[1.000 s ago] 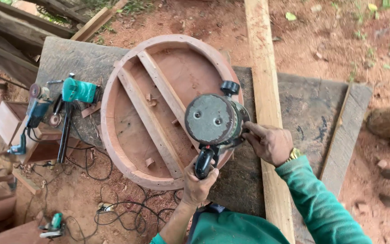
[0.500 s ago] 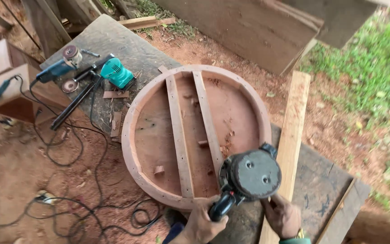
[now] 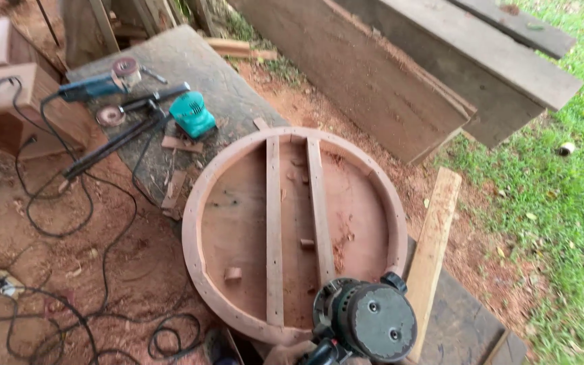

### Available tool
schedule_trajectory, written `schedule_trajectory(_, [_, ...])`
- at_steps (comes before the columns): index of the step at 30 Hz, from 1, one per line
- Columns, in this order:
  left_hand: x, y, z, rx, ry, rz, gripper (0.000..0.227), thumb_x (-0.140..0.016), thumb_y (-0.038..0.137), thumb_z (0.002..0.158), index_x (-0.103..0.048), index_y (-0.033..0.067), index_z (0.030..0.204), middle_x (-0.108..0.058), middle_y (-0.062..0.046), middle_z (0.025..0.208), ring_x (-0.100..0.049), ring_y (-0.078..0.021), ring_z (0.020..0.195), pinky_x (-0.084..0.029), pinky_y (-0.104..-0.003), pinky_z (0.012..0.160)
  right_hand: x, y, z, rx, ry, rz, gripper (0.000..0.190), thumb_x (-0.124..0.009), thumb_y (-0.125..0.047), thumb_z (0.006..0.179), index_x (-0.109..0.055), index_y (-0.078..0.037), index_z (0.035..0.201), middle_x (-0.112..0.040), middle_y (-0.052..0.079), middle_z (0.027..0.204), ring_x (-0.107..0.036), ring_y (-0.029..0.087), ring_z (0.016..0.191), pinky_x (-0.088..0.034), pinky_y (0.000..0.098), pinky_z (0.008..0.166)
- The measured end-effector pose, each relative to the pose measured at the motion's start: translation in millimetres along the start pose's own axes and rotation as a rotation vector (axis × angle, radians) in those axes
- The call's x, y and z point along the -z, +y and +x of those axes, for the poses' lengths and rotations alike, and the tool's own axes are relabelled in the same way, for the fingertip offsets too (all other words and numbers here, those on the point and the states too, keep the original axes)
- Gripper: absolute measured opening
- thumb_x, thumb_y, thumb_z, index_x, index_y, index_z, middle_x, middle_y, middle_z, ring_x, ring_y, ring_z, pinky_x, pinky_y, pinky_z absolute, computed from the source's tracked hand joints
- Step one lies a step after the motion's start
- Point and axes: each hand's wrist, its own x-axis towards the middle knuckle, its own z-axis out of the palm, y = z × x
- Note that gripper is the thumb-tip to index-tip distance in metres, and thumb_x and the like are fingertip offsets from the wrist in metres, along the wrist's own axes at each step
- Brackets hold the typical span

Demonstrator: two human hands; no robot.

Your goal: Using a handheld wood router to carve a groove into a circular wooden component.

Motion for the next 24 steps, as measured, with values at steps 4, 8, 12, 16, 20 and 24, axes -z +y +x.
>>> schedule_trajectory(4, [27.6, 149.2, -20.5, -0.005, -0.016, -0.036, 0.023, -0.074, 0.019, 0.083, -0.075, 0.0081, 0.104, -0.068, -0.003, 0.080, -0.064, -0.0112, 0.078, -0.049, -0.026, 0.072, -2.3, 10.2, -10.5, 0.114, -0.057, 0.017, 0.018, -0.077, -0.022, 0.080, -0.079, -0.019, 0.098, -0.075, 0.010, 0.093, -0.074, 0.032, 0.083, -0.058, 0.0408, 0.072])
schedule_trajectory(8, [29.8, 201.0, -32.2, -0.023, 0.059, 0.144, 0.027, -0.076, 0.014, 0.075, -0.073, 0.0081, 0.100, -0.067, -0.010, 0.073, -0.067, -0.0180, 0.066, -0.055, -0.031, 0.066, 24.3, 16.1, -66.9, 0.163, -0.202, 0.024, 0.019, -0.075, -0.017, 0.082, -0.078, -0.019, 0.100, -0.078, 0.008, 0.103, -0.076, 0.033, 0.092, -0.060, 0.0404, 0.077])
schedule_trajectory(12, [27.9, 201.0, -33.0, -0.101, 0.093, 0.131, 0.034, -0.073, 0.011, 0.072, -0.071, 0.0086, 0.105, -0.069, -0.015, 0.080, -0.072, -0.0240, 0.071, -0.056, -0.034, 0.067, 34.5, -24.6, -45.2, 0.229, -0.047, -0.089, 0.030, -0.074, -0.017, 0.083, -0.070, -0.012, 0.112, -0.072, 0.018, 0.106, -0.070, 0.042, 0.090, -0.054, 0.0476, 0.074])
schedule_trajectory(16, [30.7, 202.1, -30.9, -0.033, 0.065, 0.172, 0.038, -0.071, 0.009, 0.068, -0.072, 0.0095, 0.106, -0.071, -0.015, 0.079, -0.073, -0.0292, 0.072, -0.056, -0.036, 0.067, 44.5, -52.6, -30.5, 0.348, 0.144, -0.005, 0.049, -0.069, -0.013, 0.095, -0.049, -0.003, 0.138, -0.066, 0.024, 0.122, -0.068, 0.043, 0.105, -0.054, 0.0499, 0.091])
schedule_trajectory(20, [34.9, 204.7, -23.3, -0.100, 0.099, 0.205, 0.037, -0.071, 0.009, 0.068, -0.070, 0.0090, 0.105, -0.072, -0.015, 0.081, -0.074, -0.0324, 0.076, -0.056, -0.036, 0.067, 34.6, -35.1, -35.5, 0.249, 0.101, 0.037, 0.044, -0.071, -0.006, 0.091, -0.056, -0.004, 0.132, -0.069, 0.020, 0.114, -0.069, 0.039, 0.098, -0.055, 0.0464, 0.082])
schedule_trajectory(24, [41.7, 208.9, -14.2, -0.181, 0.130, 0.201, 0.035, -0.071, 0.008, 0.070, -0.071, 0.0091, 0.104, -0.070, -0.015, 0.080, -0.074, -0.0322, 0.075, -0.057, -0.037, 0.067, 31.7, -30.2, -22.6, 0.260, 0.146, 0.037, 0.042, -0.071, -0.009, 0.088, -0.059, -0.001, 0.128, -0.069, 0.020, 0.114, -0.068, 0.042, 0.097, -0.054, 0.0486, 0.081])
